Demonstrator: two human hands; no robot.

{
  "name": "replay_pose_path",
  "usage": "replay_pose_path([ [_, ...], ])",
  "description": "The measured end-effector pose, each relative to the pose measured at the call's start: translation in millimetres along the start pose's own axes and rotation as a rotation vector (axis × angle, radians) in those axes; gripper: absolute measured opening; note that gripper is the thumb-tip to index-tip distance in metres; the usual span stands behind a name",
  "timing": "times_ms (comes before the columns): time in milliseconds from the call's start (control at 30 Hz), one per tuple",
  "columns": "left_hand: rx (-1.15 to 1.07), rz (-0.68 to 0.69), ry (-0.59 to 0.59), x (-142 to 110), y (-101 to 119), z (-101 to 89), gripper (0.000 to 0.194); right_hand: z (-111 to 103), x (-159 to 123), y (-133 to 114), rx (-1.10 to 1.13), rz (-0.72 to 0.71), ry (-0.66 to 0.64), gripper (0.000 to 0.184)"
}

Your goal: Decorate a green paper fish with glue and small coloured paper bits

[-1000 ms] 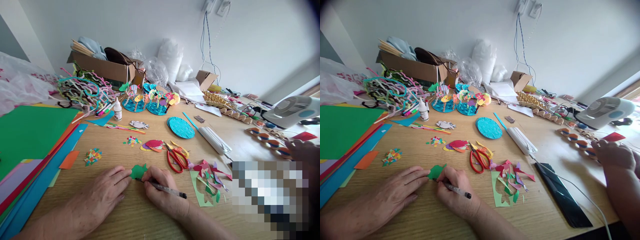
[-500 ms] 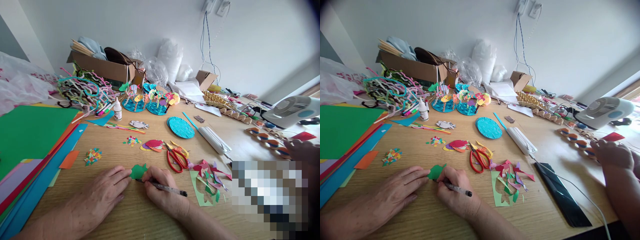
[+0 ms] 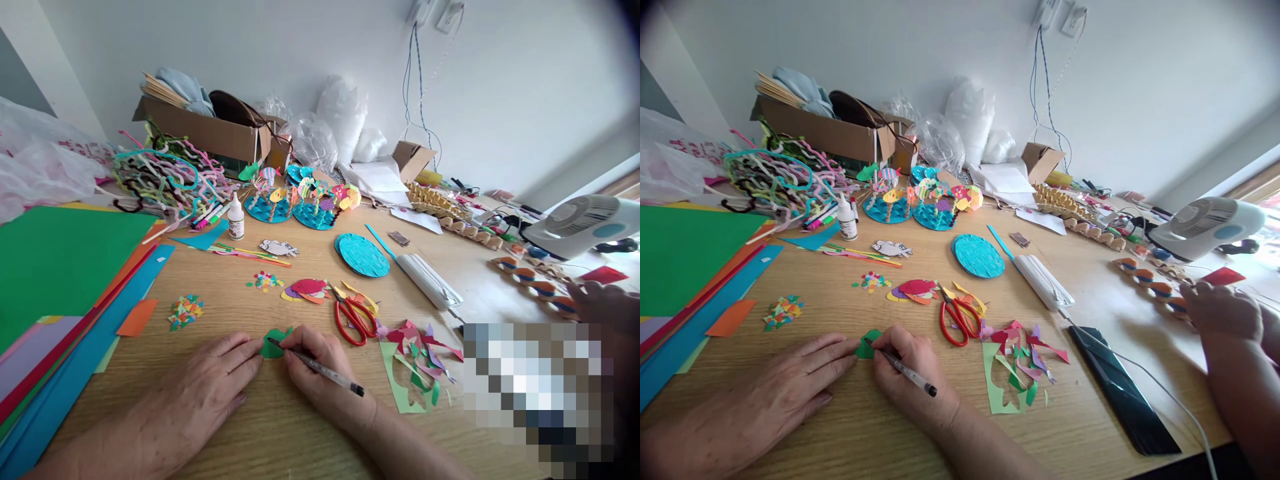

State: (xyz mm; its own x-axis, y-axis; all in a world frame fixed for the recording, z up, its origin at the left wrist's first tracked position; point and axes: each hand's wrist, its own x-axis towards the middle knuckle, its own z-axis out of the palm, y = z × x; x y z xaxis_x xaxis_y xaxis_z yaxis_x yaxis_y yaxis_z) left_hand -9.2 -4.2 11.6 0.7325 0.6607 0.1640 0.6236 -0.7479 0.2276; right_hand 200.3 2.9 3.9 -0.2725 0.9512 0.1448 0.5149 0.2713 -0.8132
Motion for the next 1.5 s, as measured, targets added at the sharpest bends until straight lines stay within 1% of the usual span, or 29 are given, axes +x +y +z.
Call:
replay_pose_path([
  [167,0.095,0.024,-0.038,0.1,0.7,-1.5,0.05,-0.8,-0.3,-1.5,-0.017,-0.028,-0.04,0.011],
  [367,0.155,0.051,-0.08,2.8,1.7,-5.6,0.05,-0.5,-1.0,-1.8,-0.049,-0.028,-0.041,0.011],
  [433,0.159,0.054,-0.074,3.2,1.2,-5.9,0.05,-0.7,-1.2,-2.0,-0.047,-0.035,-0.027,0.012],
  [667,0.105,0.052,0.017,1.4,-1.3,-0.7,0.048,-1.3,-2.0,1.9,0.002,-0.039,0.007,0.012],
  [867,0.066,0.055,0.049,-2.7,-4.9,3.1,0.047,-3.8,-4.4,0.4,0.028,-0.025,-0.013,0.01],
  [1033,0.052,0.046,0.047,-5.3,-4.0,-0.3,0.048,-6.8,-5.7,-4.2,0.044,0.02,-0.036,0.011],
  [1200,0.046,0.048,0.046,-4.0,-2.9,-4.3,0.049,-8.2,-6.3,-4.9,0.075,0.021,-0.039,0.012],
  [1300,0.021,0.029,0.026,-2.9,-3.7,-4.1,0.048,-7.4,-5.2,-3.0,0.095,0.023,-0.01,0.01],
  [1400,0.047,0.032,0.014,-2.2,-4.2,-2.9,0.047,-4.3,-3.1,-0.1,0.084,0.005,0.031,0.009],
  [1500,0.075,0.036,0.017,-1.9,-3.0,-3.7,0.048,-0.4,-1.6,2.0,0.053,-0.009,0.024,0.01],
])
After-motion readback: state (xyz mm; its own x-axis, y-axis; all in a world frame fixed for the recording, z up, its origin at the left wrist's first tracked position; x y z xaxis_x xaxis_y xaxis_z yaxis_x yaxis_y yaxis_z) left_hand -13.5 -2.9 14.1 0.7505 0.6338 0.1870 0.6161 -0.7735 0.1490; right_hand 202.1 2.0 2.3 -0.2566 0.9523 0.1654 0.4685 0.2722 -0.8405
